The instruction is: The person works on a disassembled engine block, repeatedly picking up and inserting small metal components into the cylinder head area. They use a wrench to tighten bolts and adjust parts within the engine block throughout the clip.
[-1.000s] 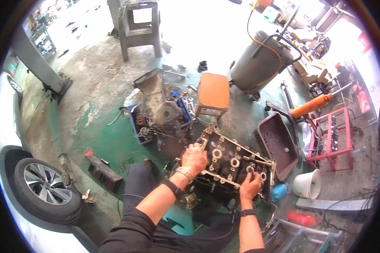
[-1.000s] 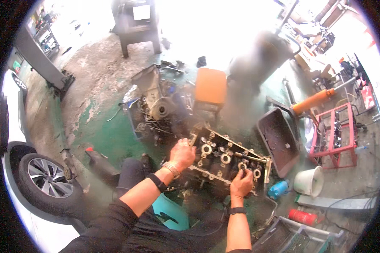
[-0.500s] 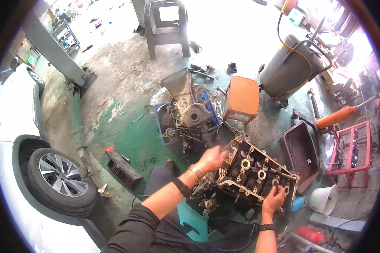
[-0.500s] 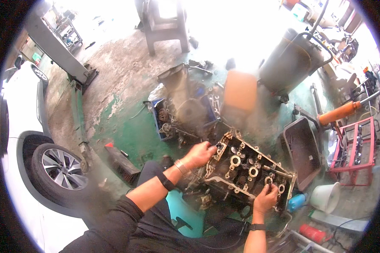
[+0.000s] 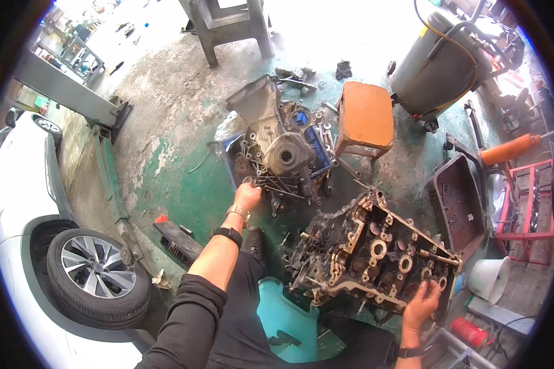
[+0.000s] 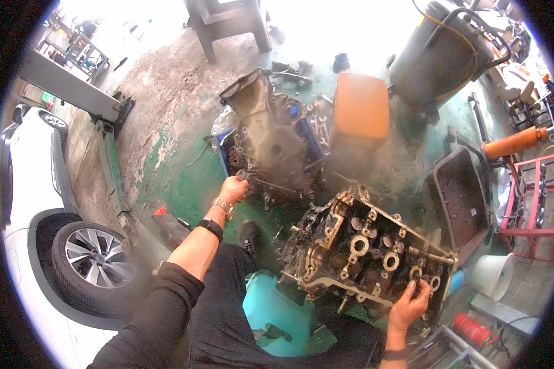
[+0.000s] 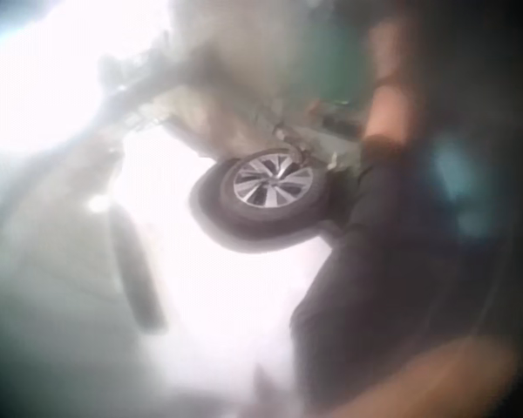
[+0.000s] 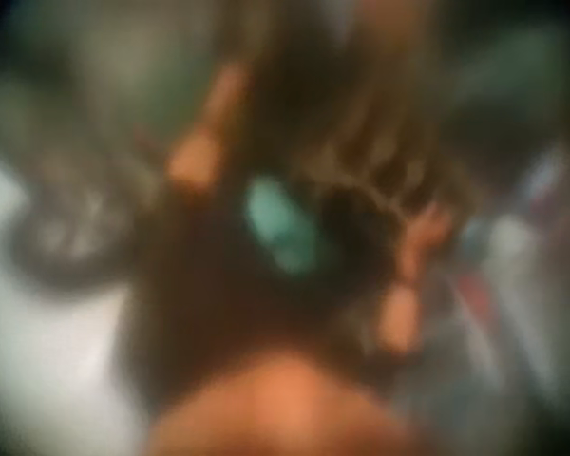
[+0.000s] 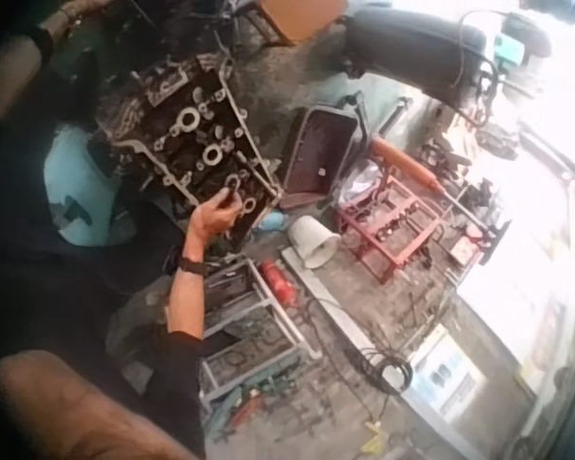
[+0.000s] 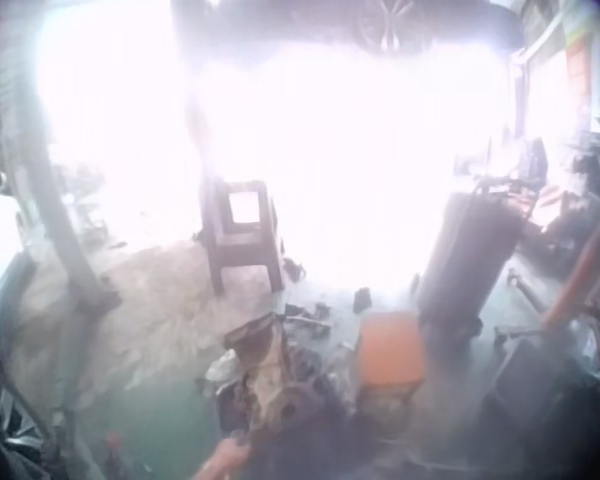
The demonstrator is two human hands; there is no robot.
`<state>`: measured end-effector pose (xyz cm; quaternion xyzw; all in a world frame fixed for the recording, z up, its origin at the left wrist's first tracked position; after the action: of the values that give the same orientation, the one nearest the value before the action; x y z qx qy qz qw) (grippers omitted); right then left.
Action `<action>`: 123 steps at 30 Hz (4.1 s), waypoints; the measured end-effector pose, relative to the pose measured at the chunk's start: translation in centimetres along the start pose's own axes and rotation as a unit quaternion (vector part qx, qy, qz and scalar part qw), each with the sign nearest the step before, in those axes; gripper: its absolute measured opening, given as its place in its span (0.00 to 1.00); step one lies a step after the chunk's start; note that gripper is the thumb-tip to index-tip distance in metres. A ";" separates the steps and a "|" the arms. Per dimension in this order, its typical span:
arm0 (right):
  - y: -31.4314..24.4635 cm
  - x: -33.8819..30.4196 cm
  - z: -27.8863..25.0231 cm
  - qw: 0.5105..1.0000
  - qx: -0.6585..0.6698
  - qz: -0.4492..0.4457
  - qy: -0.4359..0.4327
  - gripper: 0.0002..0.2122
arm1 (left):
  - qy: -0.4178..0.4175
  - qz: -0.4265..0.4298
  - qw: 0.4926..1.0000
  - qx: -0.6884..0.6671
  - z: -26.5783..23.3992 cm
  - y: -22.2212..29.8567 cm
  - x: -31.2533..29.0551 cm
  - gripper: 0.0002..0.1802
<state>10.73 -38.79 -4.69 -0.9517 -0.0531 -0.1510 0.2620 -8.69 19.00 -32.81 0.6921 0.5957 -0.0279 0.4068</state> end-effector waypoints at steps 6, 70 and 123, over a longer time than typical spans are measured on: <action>1.9 -0.3 0.4 0.996 0.049 0.062 -0.029 0.09 | 0.021 -0.013 0.999 0.048 2.0 -2.6 4.2 0.18; -1.5 0.0 -0.5 0.997 0.015 -0.003 0.072 0.08 | -0.085 0.441 0.873 -0.190 -8.2 34.6 -29.9 0.05; -2.1 0.2 -0.7 0.999 0.003 -0.022 0.047 0.10 | -0.104 0.600 0.789 0.081 5.7 36.0 -37.3 0.09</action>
<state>10.32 -37.39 -3.05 -0.9413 -0.0625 -0.2014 0.2635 13.61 -12.88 1.96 0.9334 0.0104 0.1018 0.3439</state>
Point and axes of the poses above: each hand's wrist, its own x-axis towards the middle knuckle, its own z-axis out of the palm, y = z × x, the point moved 8 cm from there along x, towards the middle knuckle, and after that the axes turned 8 degrees about y, right-handed, at the moved point
